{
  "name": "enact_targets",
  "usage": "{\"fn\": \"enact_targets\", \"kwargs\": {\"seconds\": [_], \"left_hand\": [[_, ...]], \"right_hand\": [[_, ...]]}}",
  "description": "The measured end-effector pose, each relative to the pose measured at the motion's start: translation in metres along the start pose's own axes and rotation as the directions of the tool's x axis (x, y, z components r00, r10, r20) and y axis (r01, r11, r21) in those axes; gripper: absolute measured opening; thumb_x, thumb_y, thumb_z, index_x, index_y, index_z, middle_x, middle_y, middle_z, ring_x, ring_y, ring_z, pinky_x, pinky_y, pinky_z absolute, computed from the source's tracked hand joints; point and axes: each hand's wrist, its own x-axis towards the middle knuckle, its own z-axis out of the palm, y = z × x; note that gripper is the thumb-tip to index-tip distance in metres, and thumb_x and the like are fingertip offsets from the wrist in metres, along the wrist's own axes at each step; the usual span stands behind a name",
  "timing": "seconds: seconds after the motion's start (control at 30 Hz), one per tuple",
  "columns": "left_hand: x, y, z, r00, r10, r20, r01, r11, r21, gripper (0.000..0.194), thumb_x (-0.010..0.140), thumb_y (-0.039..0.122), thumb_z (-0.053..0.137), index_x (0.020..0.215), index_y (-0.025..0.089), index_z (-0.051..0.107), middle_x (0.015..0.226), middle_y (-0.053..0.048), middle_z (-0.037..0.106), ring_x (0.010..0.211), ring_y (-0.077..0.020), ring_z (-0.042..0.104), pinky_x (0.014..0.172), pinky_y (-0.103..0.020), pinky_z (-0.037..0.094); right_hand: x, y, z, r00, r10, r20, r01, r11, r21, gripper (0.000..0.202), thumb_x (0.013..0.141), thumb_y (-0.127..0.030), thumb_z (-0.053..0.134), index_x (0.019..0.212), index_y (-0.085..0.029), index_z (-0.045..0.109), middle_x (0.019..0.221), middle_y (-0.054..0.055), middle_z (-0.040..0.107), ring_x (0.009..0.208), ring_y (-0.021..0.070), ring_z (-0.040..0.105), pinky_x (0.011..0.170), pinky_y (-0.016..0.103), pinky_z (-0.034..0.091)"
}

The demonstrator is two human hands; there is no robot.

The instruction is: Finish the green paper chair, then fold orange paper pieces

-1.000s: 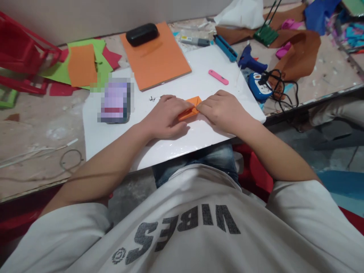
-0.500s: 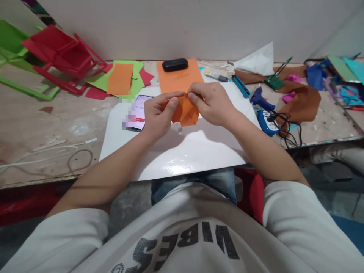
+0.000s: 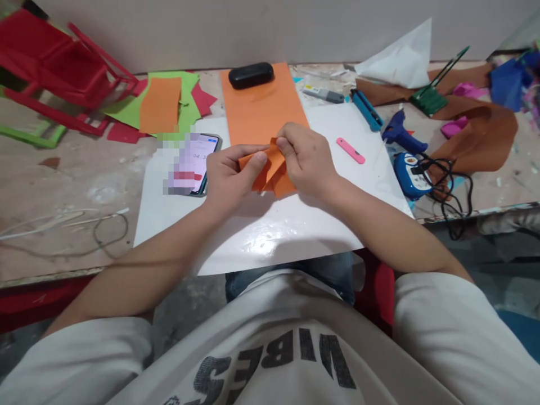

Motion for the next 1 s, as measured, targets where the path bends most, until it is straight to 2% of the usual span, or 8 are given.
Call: {"fn": "enact_targets", "kwargs": {"seconds": [0.17,0.37,0.53,0.63,0.7,0.77,0.87,1.0], "left_hand": [[-0.001,0.0,0.001,0.998,-0.048,0.046,0.049,0.998,-0.03,0.044,0.094,0.07,0.098,0.103,0.027,0.09,0.107,-0.007,0.093,0.104,-0.0301,0.088,0.091,-0.047,0.074],[-0.001,-0.001,0.001,0.995,-0.081,0.052,0.082,0.996,-0.017,0.044,0.09,0.064,0.102,0.088,0.026,0.08,0.086,-0.003,0.084,0.081,-0.0231,0.08,0.071,-0.039,0.066],[0.0,-0.002,0.001,0.991,-0.12,0.06,0.121,0.993,-0.007,0.046,0.086,0.06,0.104,0.083,0.026,0.073,0.078,-0.001,0.077,0.073,-0.0202,0.074,0.066,-0.038,0.064],[-0.001,-0.002,0.0,0.985,-0.14,0.098,0.142,0.99,-0.022,0.041,0.087,0.053,0.103,0.082,0.025,0.072,0.075,-0.002,0.074,0.072,-0.022,0.074,0.066,-0.04,0.065],[-0.001,-0.001,0.0,0.981,-0.147,0.123,0.152,0.988,-0.037,0.035,0.086,0.047,0.101,0.084,0.024,0.075,0.074,-0.002,0.073,0.073,-0.0239,0.075,0.066,-0.041,0.065],[0.0,0.0,0.0,0.975,-0.166,0.149,0.177,0.983,-0.057,0.031,0.082,0.043,0.1,0.086,0.022,0.078,0.076,-0.003,0.077,0.075,-0.0249,0.077,0.065,-0.04,0.066],[0.003,0.002,-0.002,0.96,-0.194,0.202,0.216,0.972,-0.091,0.028,0.078,0.04,0.099,0.089,0.021,0.082,0.085,-0.005,0.084,0.079,-0.0258,0.081,0.066,-0.039,0.068],[0.008,0.003,-0.005,0.959,-0.148,0.24,0.188,0.97,-0.153,0.035,0.079,0.047,0.1,0.095,0.02,0.085,0.095,-0.008,0.089,0.092,-0.0289,0.088,0.078,-0.039,0.072]], "right_hand": [[0.0,-0.003,0.001,0.997,0.015,0.078,-0.011,0.998,-0.06,0.063,0.126,-0.068,0.03,0.153,-0.032,0.074,0.121,0.014,0.081,0.113,0.0377,0.077,0.107,0.058,0.063],[-0.002,-0.003,0.005,1.0,0.012,0.028,-0.012,1.0,-0.019,0.075,0.126,-0.067,0.014,0.142,-0.031,0.077,0.108,0.013,0.079,0.107,0.0355,0.078,0.104,0.057,0.065],[0.001,-0.003,0.001,0.999,0.014,0.047,-0.012,0.999,-0.046,0.066,0.127,-0.066,0.024,0.146,-0.031,0.077,0.117,0.013,0.083,0.113,0.036,0.08,0.107,0.057,0.064],[0.004,-0.003,-0.007,0.996,0.014,0.093,-0.006,0.996,-0.091,0.056,0.127,-0.065,0.038,0.151,-0.032,0.076,0.132,0.014,0.084,0.119,0.0375,0.08,0.11,0.057,0.064],[0.007,-0.002,-0.012,0.996,0.026,0.089,-0.018,0.996,-0.087,0.054,0.127,-0.063,0.039,0.148,-0.031,0.077,0.136,0.014,0.085,0.121,0.0374,0.08,0.111,0.057,0.063],[0.01,0.0,-0.018,0.997,0.06,0.045,-0.058,0.997,-0.045,0.053,0.128,-0.06,0.039,0.135,-0.028,0.08,0.129,0.013,0.086,0.117,0.0348,0.081,0.109,0.054,0.064],[0.015,0.004,-0.024,0.996,0.086,-0.02,-0.085,0.996,0.035,0.047,0.127,-0.059,0.048,0.111,-0.027,0.079,0.113,0.01,0.088,0.104,0.0294,0.081,0.103,0.047,0.066],[0.018,0.01,-0.022,0.996,0.067,-0.051,-0.063,0.994,0.084,0.048,0.127,-0.061,0.051,0.107,-0.027,0.078,0.106,0.008,0.086,0.096,0.0259,0.077,0.098,0.046,0.066]]}}
